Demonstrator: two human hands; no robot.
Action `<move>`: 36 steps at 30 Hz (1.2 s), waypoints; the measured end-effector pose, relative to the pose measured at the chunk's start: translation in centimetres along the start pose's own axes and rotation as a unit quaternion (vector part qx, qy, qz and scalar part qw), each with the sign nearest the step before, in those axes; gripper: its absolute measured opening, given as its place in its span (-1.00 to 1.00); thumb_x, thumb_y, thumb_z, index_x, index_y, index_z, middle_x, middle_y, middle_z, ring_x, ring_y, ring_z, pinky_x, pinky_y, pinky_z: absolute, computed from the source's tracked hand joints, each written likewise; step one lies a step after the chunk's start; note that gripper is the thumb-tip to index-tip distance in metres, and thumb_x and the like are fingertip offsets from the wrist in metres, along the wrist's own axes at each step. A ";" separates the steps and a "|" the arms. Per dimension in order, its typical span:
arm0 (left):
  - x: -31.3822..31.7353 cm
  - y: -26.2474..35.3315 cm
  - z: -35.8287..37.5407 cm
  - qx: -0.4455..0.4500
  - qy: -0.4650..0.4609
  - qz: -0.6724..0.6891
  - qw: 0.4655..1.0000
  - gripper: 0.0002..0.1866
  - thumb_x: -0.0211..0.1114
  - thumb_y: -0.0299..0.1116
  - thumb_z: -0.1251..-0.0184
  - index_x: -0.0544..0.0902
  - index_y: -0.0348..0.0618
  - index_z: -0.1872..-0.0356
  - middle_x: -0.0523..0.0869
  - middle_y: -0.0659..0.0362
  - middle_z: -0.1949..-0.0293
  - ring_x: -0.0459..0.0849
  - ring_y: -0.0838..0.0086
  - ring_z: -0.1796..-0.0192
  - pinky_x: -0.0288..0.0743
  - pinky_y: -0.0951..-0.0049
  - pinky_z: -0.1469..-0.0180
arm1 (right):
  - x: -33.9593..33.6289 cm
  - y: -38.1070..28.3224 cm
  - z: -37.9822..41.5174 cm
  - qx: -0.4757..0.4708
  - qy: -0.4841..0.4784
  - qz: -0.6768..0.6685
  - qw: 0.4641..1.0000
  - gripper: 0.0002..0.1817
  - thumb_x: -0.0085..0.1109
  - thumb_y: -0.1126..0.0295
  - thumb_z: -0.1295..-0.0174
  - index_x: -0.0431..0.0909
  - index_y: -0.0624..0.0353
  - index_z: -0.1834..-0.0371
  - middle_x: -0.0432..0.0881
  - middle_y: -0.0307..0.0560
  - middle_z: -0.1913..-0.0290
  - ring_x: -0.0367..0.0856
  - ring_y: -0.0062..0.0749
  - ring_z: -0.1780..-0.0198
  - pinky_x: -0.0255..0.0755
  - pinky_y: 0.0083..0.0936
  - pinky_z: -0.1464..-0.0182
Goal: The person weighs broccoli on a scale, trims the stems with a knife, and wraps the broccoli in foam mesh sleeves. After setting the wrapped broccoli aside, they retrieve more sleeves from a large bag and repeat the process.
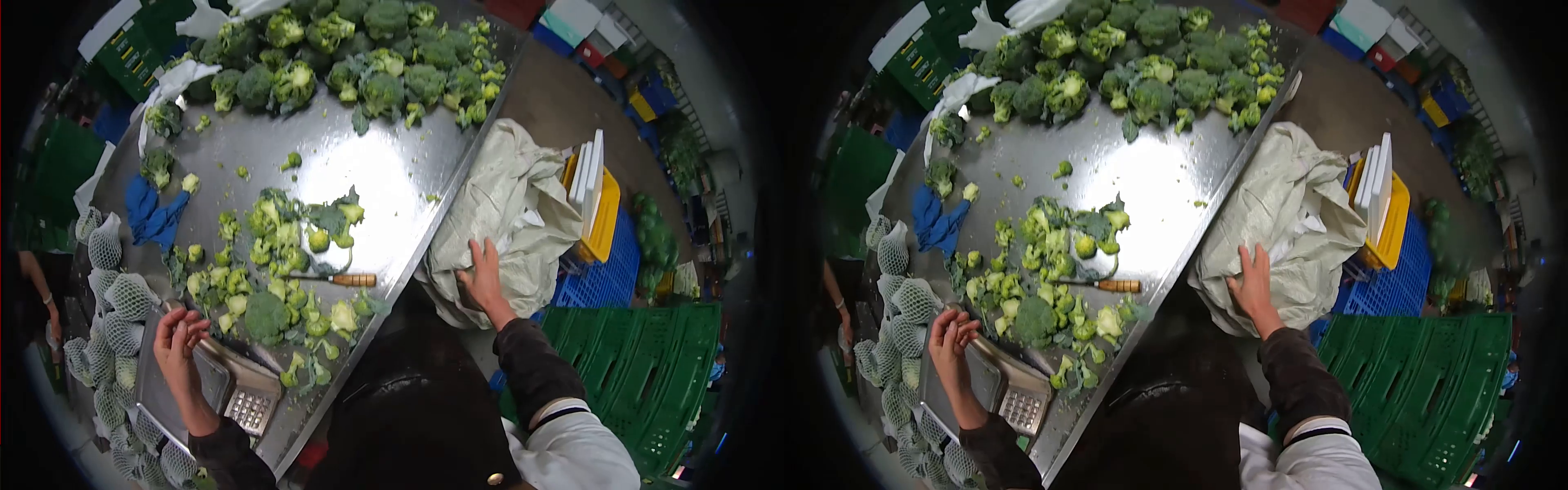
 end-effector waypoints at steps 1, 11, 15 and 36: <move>-0.4 -0.2 0.0 0.000 0.005 0.003 1.000 -0.73 0.11 -0.41 -0.33 0.46 -0.31 0.00 0.63 0.05 0.17 0.69 0.36 0.23 0.53 0.49 0.23 | 0.1 1.2 -0.3 -0.010 0.013 0.001 1.000 -0.17 0.37 0.35 0.10 0.20 0.08 -0.31 0.03 0.35 -0.35 0.03 0.24 -0.35 0.02 -0.16 -0.35; 2.1 -2.7 -1.3 -0.037 0.087 0.035 0.995 -0.79 0.14 -0.40 -0.30 0.50 -0.29 0.12 0.64 0.07 0.31 0.70 0.35 0.36 0.55 0.51 0.40 | 2.6 14.5 -6.7 0.093 -0.130 0.060 0.985 -0.27 0.27 0.14 0.00 0.26 0.17 -0.25 0.22 0.36 -0.23 0.27 0.26 -0.22 0.21 -0.20 -0.28; 6.3 -2.2 -1.6 -0.039 0.131 0.026 0.990 -0.80 0.15 -0.41 -0.28 0.50 -0.29 0.14 0.65 0.06 0.31 0.69 0.35 0.39 0.56 0.52 0.42 | 7.8 18.6 -9.4 0.087 -0.317 0.060 0.942 -0.36 0.22 0.10 -0.05 0.35 0.09 -0.21 0.59 0.18 0.12 0.53 0.06 0.02 0.39 -0.24 -0.07; 30.1 7.3 -14.0 0.092 -0.129 -0.296 0.942 -0.63 0.34 -0.25 -0.11 0.61 -0.23 0.09 0.69 0.08 0.15 0.63 0.35 0.05 0.44 0.38 0.00 | -7.2 5.8 -22.9 0.130 -0.721 -0.207 0.649 -0.58 0.03 0.14 -0.33 0.48 0.30 -0.03 0.66 -0.02 0.15 0.69 -0.32 0.20 0.57 -0.55 0.18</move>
Point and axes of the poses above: each hand's wrist, its own z-axis away from the middle knuckle, its own x-axis out of the palm, y = z × x, the point moved 10 cm from there along -z, towards the middle knuckle
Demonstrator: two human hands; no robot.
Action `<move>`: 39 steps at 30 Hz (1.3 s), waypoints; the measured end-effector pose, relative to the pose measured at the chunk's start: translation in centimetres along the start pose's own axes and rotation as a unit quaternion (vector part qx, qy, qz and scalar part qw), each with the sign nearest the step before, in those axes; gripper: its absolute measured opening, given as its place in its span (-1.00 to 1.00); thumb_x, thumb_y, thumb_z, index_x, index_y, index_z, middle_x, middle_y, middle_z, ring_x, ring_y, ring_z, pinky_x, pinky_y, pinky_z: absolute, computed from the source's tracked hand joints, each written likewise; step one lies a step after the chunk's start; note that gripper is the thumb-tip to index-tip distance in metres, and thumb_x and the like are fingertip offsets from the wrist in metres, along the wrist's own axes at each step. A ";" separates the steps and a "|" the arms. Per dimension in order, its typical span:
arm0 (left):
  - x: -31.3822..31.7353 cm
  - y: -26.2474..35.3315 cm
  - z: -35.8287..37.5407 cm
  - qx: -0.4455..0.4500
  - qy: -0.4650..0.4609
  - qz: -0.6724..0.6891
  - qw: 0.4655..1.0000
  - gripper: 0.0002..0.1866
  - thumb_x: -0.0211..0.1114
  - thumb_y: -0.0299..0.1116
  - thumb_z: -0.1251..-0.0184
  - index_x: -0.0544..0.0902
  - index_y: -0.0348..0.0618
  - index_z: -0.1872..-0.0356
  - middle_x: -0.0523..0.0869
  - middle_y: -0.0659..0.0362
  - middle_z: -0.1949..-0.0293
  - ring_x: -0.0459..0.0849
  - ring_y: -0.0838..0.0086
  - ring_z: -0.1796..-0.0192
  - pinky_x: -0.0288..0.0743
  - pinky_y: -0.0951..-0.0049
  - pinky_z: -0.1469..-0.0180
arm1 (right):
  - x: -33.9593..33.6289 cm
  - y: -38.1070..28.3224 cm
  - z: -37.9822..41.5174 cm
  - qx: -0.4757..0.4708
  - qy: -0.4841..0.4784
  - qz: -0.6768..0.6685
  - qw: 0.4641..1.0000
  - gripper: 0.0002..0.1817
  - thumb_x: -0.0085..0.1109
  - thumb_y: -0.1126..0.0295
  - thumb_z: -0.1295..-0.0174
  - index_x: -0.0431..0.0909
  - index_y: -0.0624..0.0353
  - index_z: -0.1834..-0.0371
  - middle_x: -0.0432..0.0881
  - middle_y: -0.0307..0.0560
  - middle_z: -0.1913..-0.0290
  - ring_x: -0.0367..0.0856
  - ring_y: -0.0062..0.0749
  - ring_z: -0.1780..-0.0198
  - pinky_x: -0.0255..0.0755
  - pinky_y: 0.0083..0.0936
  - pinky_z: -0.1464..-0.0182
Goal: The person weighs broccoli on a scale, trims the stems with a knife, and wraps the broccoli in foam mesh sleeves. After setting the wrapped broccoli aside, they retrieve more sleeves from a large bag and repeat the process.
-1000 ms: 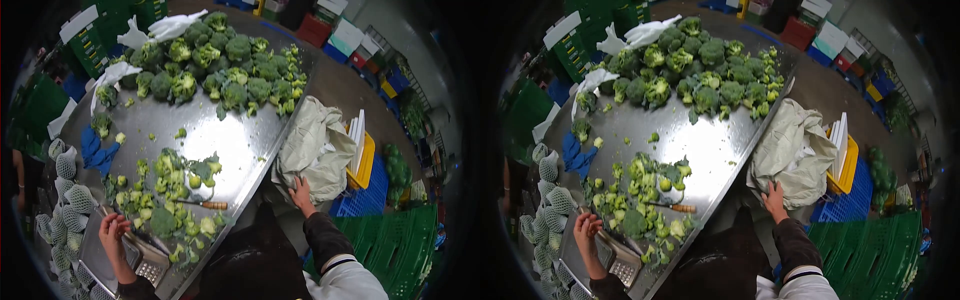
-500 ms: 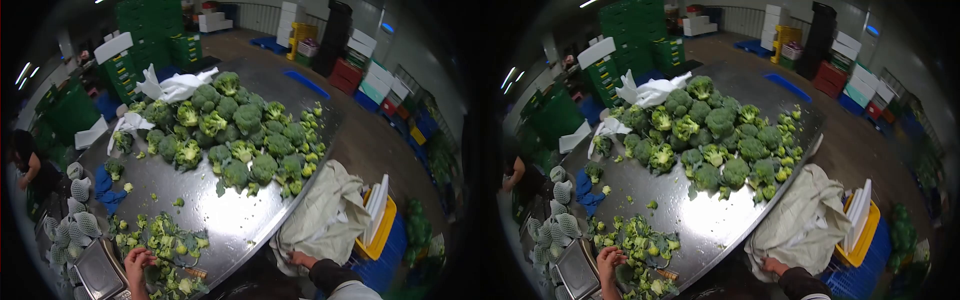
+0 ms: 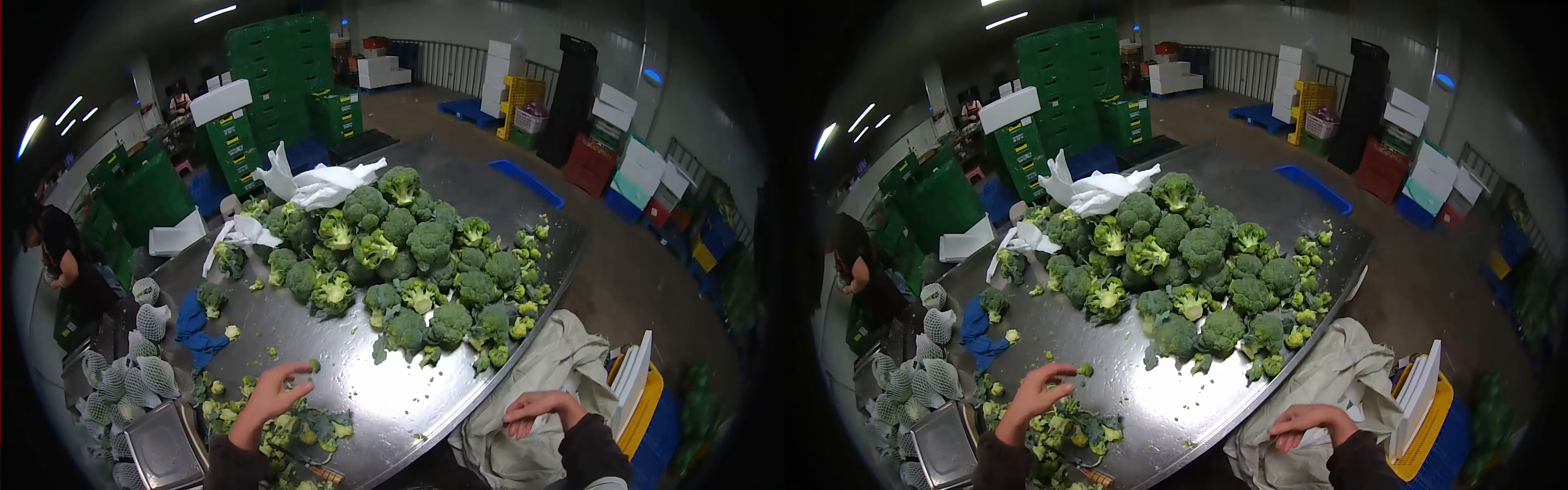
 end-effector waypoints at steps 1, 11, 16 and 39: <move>0.5 1.4 -1.3 0.021 -0.018 0.001 1.000 -0.60 0.34 -0.21 -0.10 0.60 -0.23 0.07 0.69 0.08 0.14 0.63 0.33 0.04 0.43 0.37 -0.02 | -0.3 -1.2 1.9 0.003 0.003 0.001 1.000 -0.58 0.03 0.14 -0.33 0.48 0.30 -0.03 0.66 -0.02 0.15 0.69 -0.32 0.20 0.57 -0.55 0.18; -3.4 9.4 -13.8 0.131 0.029 -0.046 0.990 -0.51 0.30 -0.17 -0.11 0.52 -0.15 -0.07 0.55 0.09 -0.08 0.49 0.30 -0.15 0.29 0.35 -0.20 | -19.1 -23.0 11.4 -0.497 0.288 -0.122 0.809 -0.28 0.02 0.04 -0.28 0.06 0.25 -0.38 0.31 0.13 -0.27 0.48 -0.20 -0.16 0.39 -0.35 -0.16; -7.1 11.6 -24.0 0.127 0.105 -0.073 0.984 -0.43 0.20 -0.04 -0.15 0.45 -0.07 -0.17 0.41 0.10 -0.22 0.33 0.30 -0.28 0.18 0.33 -0.25 | -31.0 -33.7 8.8 -0.542 0.313 -0.155 0.764 -0.25 -0.06 -0.08 -0.27 0.05 0.15 -0.41 0.21 0.08 -0.36 0.38 -0.20 -0.24 0.27 -0.28 -0.23; 9.5 10.0 -55.9 0.104 -0.218 -0.137 0.961 -0.22 0.32 0.17 -0.04 0.43 -0.14 -0.21 0.44 -0.05 -0.22 0.35 0.21 -0.30 0.16 0.30 -0.33 | -48.2 -48.1 -16.3 -0.180 0.355 0.293 0.869 -0.38 0.03 -0.13 -0.13 0.52 0.09 -0.12 0.55 0.03 -0.10 0.51 -0.20 -0.11 0.33 -0.35 -0.17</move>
Point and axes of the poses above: each hand's wrist, its own z-axis away from the middle knuckle, its own x-axis out of the palm, y = z × x, the point moved 10 cm from there along -z, towards the middle knuckle
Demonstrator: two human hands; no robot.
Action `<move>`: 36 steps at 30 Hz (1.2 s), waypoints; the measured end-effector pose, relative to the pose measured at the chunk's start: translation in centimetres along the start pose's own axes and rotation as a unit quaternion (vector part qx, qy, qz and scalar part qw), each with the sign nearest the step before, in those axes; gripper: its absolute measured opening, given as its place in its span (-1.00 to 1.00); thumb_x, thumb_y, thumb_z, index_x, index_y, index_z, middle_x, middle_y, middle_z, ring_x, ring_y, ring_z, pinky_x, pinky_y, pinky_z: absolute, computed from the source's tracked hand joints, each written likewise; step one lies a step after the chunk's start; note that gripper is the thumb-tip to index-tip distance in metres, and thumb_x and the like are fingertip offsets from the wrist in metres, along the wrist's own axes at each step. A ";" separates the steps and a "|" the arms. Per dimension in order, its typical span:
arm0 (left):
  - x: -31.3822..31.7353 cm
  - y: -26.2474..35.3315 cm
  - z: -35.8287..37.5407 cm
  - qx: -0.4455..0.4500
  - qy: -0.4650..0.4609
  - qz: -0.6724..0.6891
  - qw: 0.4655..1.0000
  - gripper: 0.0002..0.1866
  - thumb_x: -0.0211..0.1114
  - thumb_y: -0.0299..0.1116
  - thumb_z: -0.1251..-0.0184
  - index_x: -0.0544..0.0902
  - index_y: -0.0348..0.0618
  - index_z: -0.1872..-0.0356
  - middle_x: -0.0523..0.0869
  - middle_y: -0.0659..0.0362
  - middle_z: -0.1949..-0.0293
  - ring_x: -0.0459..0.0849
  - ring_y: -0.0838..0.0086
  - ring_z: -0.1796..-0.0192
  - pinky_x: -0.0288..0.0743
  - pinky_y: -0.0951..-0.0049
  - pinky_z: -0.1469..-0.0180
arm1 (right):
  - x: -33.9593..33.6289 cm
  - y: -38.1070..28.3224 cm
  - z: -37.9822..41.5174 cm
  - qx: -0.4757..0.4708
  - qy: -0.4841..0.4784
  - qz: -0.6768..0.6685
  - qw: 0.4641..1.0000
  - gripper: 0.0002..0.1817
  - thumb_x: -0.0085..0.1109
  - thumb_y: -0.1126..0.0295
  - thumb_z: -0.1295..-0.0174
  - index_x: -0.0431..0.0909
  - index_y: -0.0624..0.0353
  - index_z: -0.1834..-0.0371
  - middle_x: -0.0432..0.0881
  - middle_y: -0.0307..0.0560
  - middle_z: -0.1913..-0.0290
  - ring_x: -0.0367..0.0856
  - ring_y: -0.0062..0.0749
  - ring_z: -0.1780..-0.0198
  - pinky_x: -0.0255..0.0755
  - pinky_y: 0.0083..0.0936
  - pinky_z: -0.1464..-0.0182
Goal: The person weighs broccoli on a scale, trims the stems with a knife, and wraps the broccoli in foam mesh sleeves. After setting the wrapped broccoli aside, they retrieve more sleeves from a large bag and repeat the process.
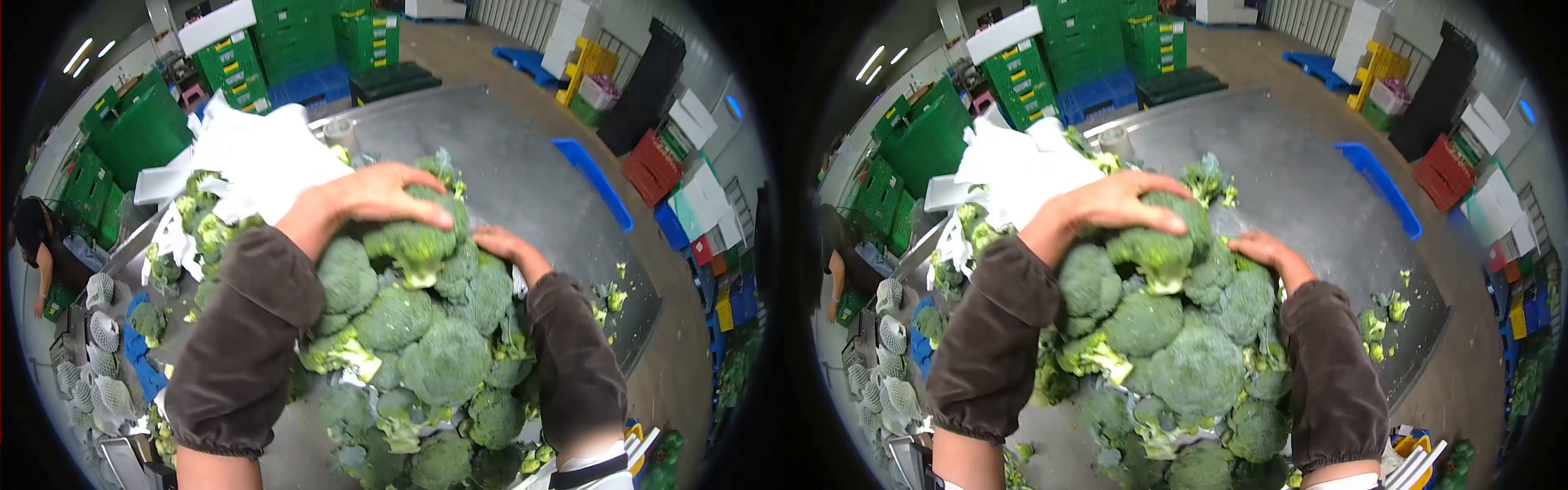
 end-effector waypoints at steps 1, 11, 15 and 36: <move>0.5 0.1 0.5 -0.009 -0.031 0.007 0.999 -0.20 0.33 0.18 -0.01 0.44 -0.16 -0.20 0.44 -0.06 -0.22 0.35 0.20 -0.30 0.16 0.31 -0.33 | 0.4 0.1 0.3 0.005 0.013 0.008 1.000 -0.42 0.06 -0.06 -0.12 0.52 0.08 -0.11 0.55 0.00 -0.10 0.52 -0.23 -0.10 0.34 -0.35 -0.17; 2.8 -2.1 18.1 -0.051 -0.001 0.104 0.993 -0.40 0.27 0.00 -0.08 0.53 -0.23 -0.06 0.63 -0.03 0.03 0.59 0.25 -0.02 0.40 0.38 -0.07 | 12.1 -7.5 8.5 -0.018 0.005 -0.010 1.000 -0.15 0.12 -0.18 0.07 0.35 0.11 -0.27 0.47 0.08 -0.19 0.44 -0.11 -0.22 0.26 -0.43 -0.27; 4.3 -4.3 29.3 -0.058 0.055 0.055 0.995 -0.42 0.32 -0.04 -0.02 0.55 -0.23 -0.01 0.66 -0.01 0.09 0.62 0.29 0.06 0.43 0.39 -0.03 | 22.5 -13.7 13.1 -0.011 -0.049 -0.087 0.995 -0.05 0.14 -0.23 0.07 0.13 -0.03 -0.41 0.41 0.10 -0.24 0.38 -0.06 -0.25 0.25 -0.34 -0.26; 1.5 -1.9 47.3 -0.196 0.427 -0.167 0.867 -0.62 0.16 -0.51 -0.17 0.49 -0.30 -0.06 0.54 -0.01 -0.06 0.49 0.23 -0.12 0.26 0.34 -0.22 | 5.3 -14.2 31.3 -0.268 0.287 -0.209 0.896 -0.54 0.30 0.32 -0.04 0.47 0.14 -0.05 0.47 0.02 -0.09 0.38 -0.11 -0.20 0.23 -0.28 -0.23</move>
Point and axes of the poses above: each hand's wrist, its own z-axis away from the middle knuckle, its own x-axis out of the palm, y = z × x, the point moved 10 cm from there along -z, towards the middle knuckle
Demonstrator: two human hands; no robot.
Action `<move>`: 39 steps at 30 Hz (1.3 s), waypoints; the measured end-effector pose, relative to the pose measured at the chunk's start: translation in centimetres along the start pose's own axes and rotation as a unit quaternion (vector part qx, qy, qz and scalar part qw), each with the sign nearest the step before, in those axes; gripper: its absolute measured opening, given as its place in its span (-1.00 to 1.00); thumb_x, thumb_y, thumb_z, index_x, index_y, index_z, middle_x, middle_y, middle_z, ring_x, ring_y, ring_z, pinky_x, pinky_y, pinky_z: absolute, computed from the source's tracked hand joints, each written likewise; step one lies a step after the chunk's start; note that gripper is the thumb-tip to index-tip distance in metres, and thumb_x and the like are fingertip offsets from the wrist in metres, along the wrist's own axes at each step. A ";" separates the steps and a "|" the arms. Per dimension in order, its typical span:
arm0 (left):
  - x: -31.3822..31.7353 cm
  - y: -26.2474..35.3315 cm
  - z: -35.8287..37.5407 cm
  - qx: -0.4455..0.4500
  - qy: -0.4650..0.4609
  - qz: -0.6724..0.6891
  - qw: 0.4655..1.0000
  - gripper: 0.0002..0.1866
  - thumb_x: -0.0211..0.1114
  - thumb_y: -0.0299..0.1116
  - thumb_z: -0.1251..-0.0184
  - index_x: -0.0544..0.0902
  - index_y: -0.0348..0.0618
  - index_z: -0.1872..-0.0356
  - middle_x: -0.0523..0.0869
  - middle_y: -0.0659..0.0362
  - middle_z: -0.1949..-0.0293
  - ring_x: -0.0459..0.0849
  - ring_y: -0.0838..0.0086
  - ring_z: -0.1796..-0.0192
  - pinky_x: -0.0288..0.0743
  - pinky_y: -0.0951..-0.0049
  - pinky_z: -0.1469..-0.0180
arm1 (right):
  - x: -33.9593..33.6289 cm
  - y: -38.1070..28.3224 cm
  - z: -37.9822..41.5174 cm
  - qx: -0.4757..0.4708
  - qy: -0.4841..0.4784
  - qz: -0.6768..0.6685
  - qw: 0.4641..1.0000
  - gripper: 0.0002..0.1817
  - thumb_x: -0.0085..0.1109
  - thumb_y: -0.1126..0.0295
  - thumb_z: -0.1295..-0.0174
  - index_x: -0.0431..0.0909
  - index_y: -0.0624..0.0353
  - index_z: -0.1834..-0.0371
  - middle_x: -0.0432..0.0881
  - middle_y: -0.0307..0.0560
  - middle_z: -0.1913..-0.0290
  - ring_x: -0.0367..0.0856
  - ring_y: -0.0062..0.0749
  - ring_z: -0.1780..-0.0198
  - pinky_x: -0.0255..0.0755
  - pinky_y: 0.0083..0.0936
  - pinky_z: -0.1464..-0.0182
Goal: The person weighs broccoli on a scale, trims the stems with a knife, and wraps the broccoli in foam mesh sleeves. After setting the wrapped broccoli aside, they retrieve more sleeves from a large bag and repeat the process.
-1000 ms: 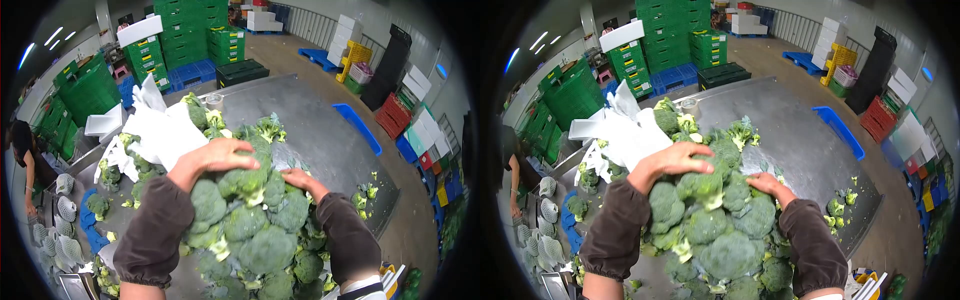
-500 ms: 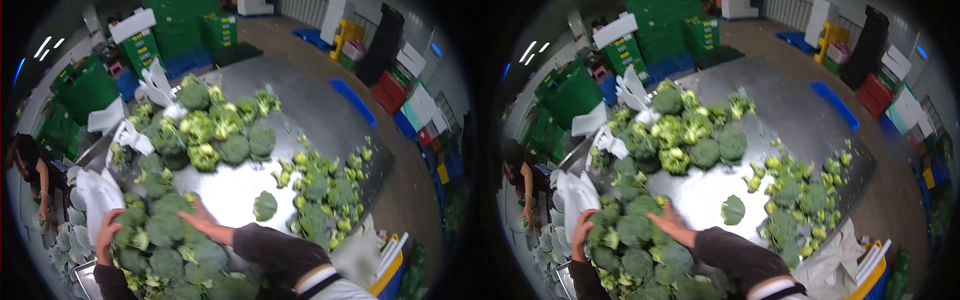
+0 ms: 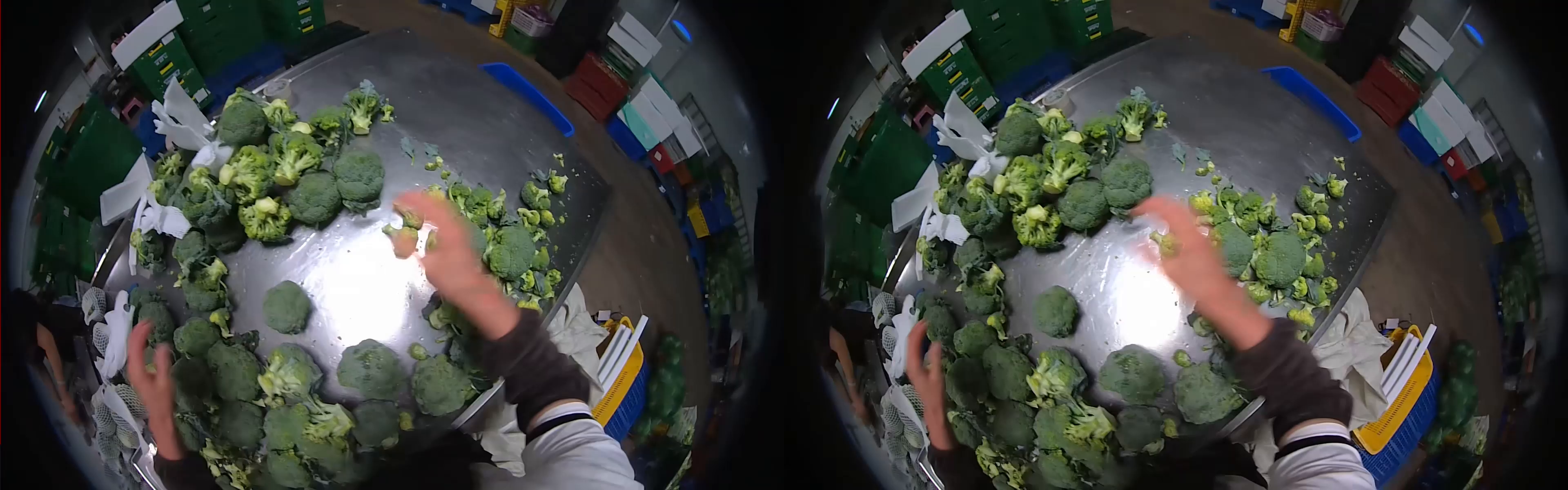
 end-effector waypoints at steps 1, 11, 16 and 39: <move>4.1 6.9 -1.2 0.079 -0.078 0.057 0.992 -0.60 0.22 -0.46 -0.07 0.51 -0.29 -0.01 0.53 -0.02 -0.06 0.47 0.18 -0.14 0.27 0.30 -0.21 | -5.2 1.6 -0.1 -0.043 0.064 0.207 0.975 -0.49 0.31 0.28 -0.03 0.44 0.18 -0.06 0.45 0.02 -0.11 0.37 -0.09 -0.19 0.22 -0.25 -0.24; 32.4 38.1 12.4 0.492 -0.425 0.076 0.756 -0.21 0.38 0.01 0.02 0.30 0.04 -0.28 0.20 -0.01 -0.33 0.11 -0.03 -0.38 0.14 -0.16 -0.24 | -13.8 13.4 8.9 0.118 -0.021 0.401 0.908 -0.06 0.44 0.13 0.28 0.23 0.09 -0.27 0.22 0.17 -0.27 0.13 0.15 -0.32 0.12 -0.16 -0.31; 34.7 35.6 9.7 0.377 -0.424 0.010 0.823 -0.31 0.42 -0.03 0.09 0.40 0.12 -0.15 0.22 -0.07 -0.28 0.20 -0.05 -0.31 0.27 -0.10 -0.14 | -14.2 8.7 11.5 0.053 0.091 0.401 0.910 -0.12 0.45 0.20 0.33 0.30 0.12 -0.21 0.24 0.13 -0.25 0.16 0.19 -0.27 0.11 -0.02 -0.28; 17.2 3.3 1.9 0.051 -0.304 -0.222 0.925 -0.34 0.33 -0.40 -0.02 0.33 0.04 -0.24 0.26 0.00 -0.29 0.26 0.04 -0.29 0.32 0.06 -0.17 | 10.6 2.9 10.9 -0.009 -0.040 0.065 0.997 -0.38 0.31 0.34 0.02 0.37 0.26 -0.15 0.32 0.21 -0.23 0.27 0.00 -0.28 0.18 -0.27 -0.29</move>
Point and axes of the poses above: each hand's wrist, its own z-axis away from the middle knuckle, its own x-axis out of the palm, y = z × x, the point moved 10 cm from there along -z, towards the middle knuckle
